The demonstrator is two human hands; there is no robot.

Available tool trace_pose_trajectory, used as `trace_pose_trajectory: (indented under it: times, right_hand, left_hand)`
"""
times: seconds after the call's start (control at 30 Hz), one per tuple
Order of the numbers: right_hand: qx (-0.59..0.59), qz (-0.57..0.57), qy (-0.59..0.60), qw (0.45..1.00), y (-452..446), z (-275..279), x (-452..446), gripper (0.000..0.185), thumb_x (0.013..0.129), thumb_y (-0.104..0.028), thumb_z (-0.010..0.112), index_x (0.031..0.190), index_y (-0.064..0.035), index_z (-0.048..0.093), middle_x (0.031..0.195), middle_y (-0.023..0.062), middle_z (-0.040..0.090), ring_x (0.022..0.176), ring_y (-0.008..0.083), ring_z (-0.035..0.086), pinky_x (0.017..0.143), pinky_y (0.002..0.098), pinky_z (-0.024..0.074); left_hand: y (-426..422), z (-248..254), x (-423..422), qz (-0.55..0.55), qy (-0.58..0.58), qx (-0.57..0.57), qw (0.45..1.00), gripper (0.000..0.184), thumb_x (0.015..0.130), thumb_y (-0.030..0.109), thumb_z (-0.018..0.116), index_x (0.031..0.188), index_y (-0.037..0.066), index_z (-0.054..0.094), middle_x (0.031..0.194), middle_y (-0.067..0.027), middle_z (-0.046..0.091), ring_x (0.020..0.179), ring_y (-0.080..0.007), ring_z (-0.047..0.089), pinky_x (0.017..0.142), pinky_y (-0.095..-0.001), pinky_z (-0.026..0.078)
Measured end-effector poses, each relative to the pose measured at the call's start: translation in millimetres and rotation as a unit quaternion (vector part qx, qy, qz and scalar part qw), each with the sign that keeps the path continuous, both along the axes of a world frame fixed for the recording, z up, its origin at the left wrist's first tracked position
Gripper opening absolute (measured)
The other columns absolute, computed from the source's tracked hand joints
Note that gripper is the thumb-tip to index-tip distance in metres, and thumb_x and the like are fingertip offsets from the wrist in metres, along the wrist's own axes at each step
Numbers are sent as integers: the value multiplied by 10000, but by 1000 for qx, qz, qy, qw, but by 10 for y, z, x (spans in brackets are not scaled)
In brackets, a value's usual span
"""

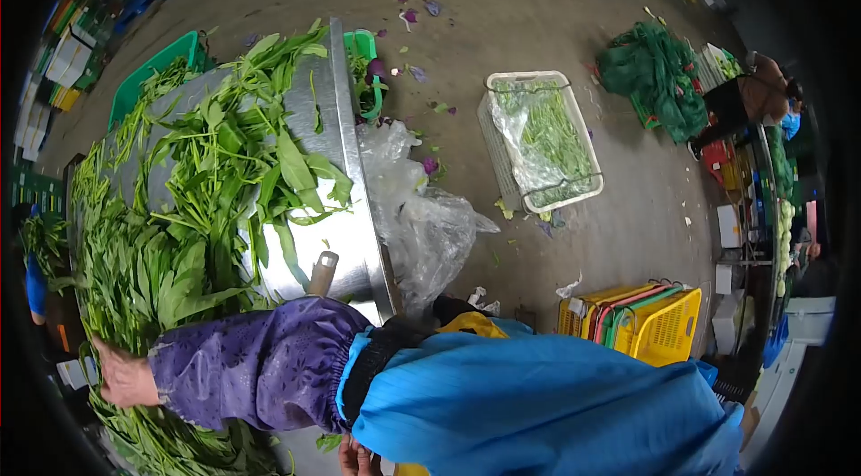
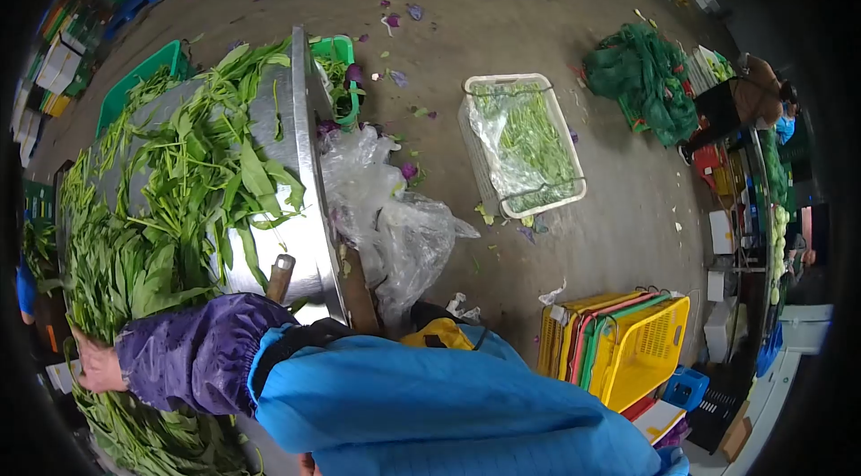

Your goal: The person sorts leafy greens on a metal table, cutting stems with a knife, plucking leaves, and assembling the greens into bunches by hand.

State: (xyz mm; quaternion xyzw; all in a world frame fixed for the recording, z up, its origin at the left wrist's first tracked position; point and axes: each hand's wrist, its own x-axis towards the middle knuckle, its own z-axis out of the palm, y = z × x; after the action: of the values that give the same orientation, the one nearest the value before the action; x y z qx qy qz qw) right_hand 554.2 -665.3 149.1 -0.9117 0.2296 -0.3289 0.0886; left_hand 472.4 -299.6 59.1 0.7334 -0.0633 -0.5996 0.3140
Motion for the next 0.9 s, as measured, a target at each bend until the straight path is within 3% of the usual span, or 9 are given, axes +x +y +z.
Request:
trace_pose_trajectory:
  times: [0.07, 0.13, 0.2, 0.43, 0.47, 0.6, 0.67, 0.87, 0.9]
  right_hand:
    - [-76, -6, -33, 997, 74, 156, -67, 286, 837, -222, 419, 991, -27, 560, 1049, 228, 559, 982, 401, 524, 990, 665, 96]
    - [55, 66, -31, 996, 71, 160, 66, 338, 848, -222, 406, 1135, -70, 498, 1213, 211, 477, 1056, 414, 479, 968, 668, 148]
    - [88, -52, -156, 983, 46, -160, 460, 363, 856, -243, 398, 1185, -125, 495, 1300, 170, 418, 1092, 408, 461, 951, 631, 215]
    - [76, 98, 271, 954, -137, 209, -249, 352, 850, -354, 467, 1153, -199, 556, 1199, 83, 541, 1081, 259, 520, 930, 608, 271]
    - [27, 46, 232, 971, -201, -4, 84, 355, 830, -383, 510, 1140, -219, 561, 1075, 50, 614, 1015, 222, 567, 923, 595, 299]
    - [-27, 129, 227, 965, -284, 873, -660, 289, 664, -236, 637, 943, -159, 641, 859, 90, 640, 893, 263, 609, 897, 576, 349]
    - [-8, 154, 136, 979, -380, 1019, -649, 303, 579, -189, 644, 871, -107, 627, 730, 95, 618, 771, 276, 612, 733, 429, 455]
    - [148, 276, 216, 925, -331, 559, -643, 600, 536, -326, 740, 1072, -116, 570, 925, 152, 613, 915, 323, 579, 822, 454, 436]
    - [51, 246, 200, 947, -298, 368, -685, 667, 529, -339, 765, 1114, -118, 534, 974, 150, 598, 963, 325, 556, 854, 495, 397]
  left_hand:
    - [-20, 22, -55, 6, -13, 5, 1000, 605, 834, 123, 598, 1315, -32, 266, 1293, -170, 400, 1120, -275, 475, 946, -361, 406]
    - [-117, 120, -189, 14, -27, 8, 1000, 653, 818, 120, 622, 1331, -26, 246, 1299, -172, 392, 1115, -276, 479, 942, -350, 405]
    - [0, 16, -135, -1, -19, 4, 1000, 626, 819, 116, 616, 1321, -16, 267, 1269, -164, 413, 1089, -269, 491, 927, -350, 412]
    - [251, 0, -256, 53, -32, -71, 996, 457, 825, 82, 573, 1251, 55, 410, 1061, -108, 564, 902, -224, 573, 819, -350, 465]
    - [284, 7, -335, 68, -27, -101, 992, 428, 828, 5, 533, 1237, 14, 408, 1147, -138, 524, 964, -169, 551, 837, -272, 455]
    - [298, 151, -436, 115, -58, -106, 986, 447, 826, 43, 561, 1247, 43, 410, 1141, -105, 530, 949, -181, 551, 840, -302, 454]
    - [372, 134, -452, 126, -59, -108, 984, 424, 828, 13, 543, 1234, 32, 424, 1151, -103, 525, 949, -155, 544, 833, -271, 453]
    - [530, -22, -407, 154, -35, -142, 977, 425, 823, -3, 551, 1231, 25, 434, 1130, -81, 539, 940, -123, 536, 844, -240, 436]
    - [512, -25, -411, 162, -29, -142, 976, 421, 825, -2, 550, 1230, 24, 439, 1128, -80, 541, 934, -115, 535, 839, -234, 434]
